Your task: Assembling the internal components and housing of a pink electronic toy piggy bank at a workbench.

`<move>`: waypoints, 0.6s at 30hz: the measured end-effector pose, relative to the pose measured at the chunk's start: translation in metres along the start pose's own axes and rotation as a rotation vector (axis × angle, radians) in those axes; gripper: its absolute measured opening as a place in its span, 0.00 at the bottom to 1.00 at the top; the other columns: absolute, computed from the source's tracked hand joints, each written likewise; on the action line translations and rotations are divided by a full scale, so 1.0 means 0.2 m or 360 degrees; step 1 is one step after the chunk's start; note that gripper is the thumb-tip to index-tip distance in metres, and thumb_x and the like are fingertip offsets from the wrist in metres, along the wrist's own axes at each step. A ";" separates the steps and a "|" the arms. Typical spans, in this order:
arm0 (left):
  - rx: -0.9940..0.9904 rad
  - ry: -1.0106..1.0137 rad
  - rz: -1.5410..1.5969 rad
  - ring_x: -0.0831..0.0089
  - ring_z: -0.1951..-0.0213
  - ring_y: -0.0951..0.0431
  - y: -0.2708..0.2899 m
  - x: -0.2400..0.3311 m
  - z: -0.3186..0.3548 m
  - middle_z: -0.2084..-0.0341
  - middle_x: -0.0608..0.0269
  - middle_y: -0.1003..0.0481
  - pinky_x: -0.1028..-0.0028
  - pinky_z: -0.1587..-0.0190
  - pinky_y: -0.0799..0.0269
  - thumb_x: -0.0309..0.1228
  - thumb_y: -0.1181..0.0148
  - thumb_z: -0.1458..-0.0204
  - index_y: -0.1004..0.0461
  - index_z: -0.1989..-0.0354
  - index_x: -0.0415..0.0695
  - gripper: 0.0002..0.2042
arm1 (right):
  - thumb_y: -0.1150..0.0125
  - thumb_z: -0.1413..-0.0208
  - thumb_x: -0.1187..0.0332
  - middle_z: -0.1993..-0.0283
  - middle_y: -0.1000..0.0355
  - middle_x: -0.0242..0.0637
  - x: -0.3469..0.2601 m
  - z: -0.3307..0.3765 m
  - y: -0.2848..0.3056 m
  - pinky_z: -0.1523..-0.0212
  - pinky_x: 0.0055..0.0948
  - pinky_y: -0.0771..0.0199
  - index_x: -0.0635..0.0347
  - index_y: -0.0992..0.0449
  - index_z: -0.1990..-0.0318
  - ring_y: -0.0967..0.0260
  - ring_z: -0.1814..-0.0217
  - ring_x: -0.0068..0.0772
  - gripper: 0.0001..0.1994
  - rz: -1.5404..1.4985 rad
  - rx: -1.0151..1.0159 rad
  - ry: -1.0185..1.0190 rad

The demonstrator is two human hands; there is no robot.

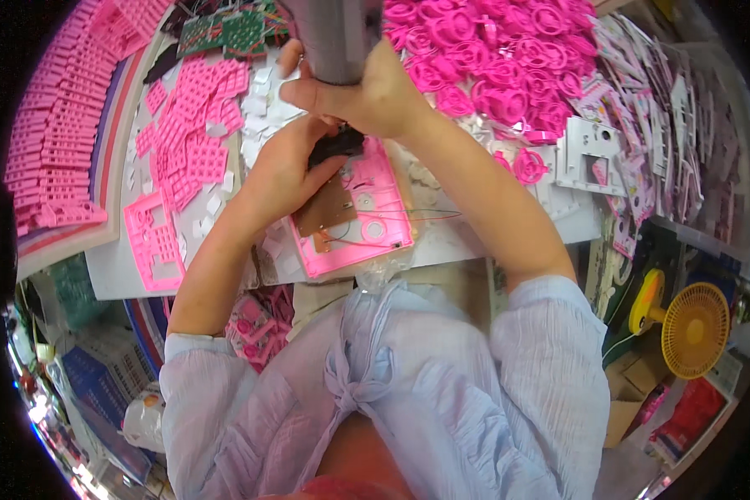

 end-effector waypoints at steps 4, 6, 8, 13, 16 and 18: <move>0.0255 -0.0163 -0.0058 0.53 0.50 0.22 0.22 0.11 0.12 0.48 0.48 0.25 0.64 0.49 0.26 0.22 0.33 0.53 0.31 0.54 0.39 0.18 | 0.33 0.41 0.67 0.57 0.22 0.39 -0.09 -0.04 0.29 0.54 0.27 0.24 0.63 0.29 0.40 0.25 0.56 0.27 0.23 0.0231 0.0001 0.0099; 0.0538 -0.0110 0.0051 0.61 0.47 0.24 0.48 0.14 0.31 0.46 0.52 0.25 0.66 0.47 0.27 0.18 0.34 0.53 0.30 0.54 0.41 0.17 | 0.32 0.40 0.64 0.55 0.20 0.33 -0.19 0.03 0.57 0.51 0.29 0.23 0.62 0.24 0.44 0.24 0.54 0.25 0.20 0.1192 0.0261 0.0085; 0.0582 0.0099 0.0015 0.64 0.46 0.26 0.71 0.13 0.57 0.45 0.51 0.28 0.67 0.46 0.29 0.17 0.35 0.54 0.30 0.54 0.42 0.18 | 0.31 0.43 0.63 0.65 0.20 0.32 -0.23 0.15 0.81 0.61 0.30 0.24 0.56 0.21 0.48 0.23 0.63 0.26 0.17 0.1956 0.0322 -0.0036; -0.0159 0.0980 -0.0038 0.61 0.56 0.29 0.85 0.02 1.23 0.57 0.52 0.31 0.69 0.47 0.35 0.26 0.42 0.61 0.34 0.62 0.40 0.15 | 0.36 0.42 0.54 0.68 0.19 0.36 -0.04 0.25 0.79 0.64 0.44 0.25 0.50 0.19 0.57 0.22 0.64 0.46 0.13 0.2776 0.0219 -0.0389; -0.0547 0.1347 -0.0258 0.48 0.52 0.26 0.75 -0.10 1.66 0.56 0.47 0.27 0.63 0.45 0.31 0.24 0.34 0.62 0.29 0.54 0.38 0.22 | 0.36 0.42 0.56 0.67 0.19 0.39 0.05 0.23 0.78 0.63 0.45 0.25 0.51 0.19 0.56 0.22 0.64 0.49 0.12 0.2692 0.0169 -0.0519; -0.0659 0.1485 -0.0559 0.45 0.50 0.25 0.67 -0.10 1.71 0.54 0.46 0.25 0.60 0.44 0.30 0.26 0.30 0.62 0.28 0.48 0.38 0.27 | 0.37 0.42 0.61 0.70 0.21 0.41 0.00 0.27 0.82 0.65 0.42 0.25 0.53 0.19 0.57 0.22 0.66 0.47 0.10 0.2642 0.0193 -0.0194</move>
Point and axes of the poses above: each hand's wrist, its own z-axis away from the middle knuckle, its own y-axis out of the back of the hand, x = y × z, the point moved 6 cm from there along -z, towards the middle knuckle
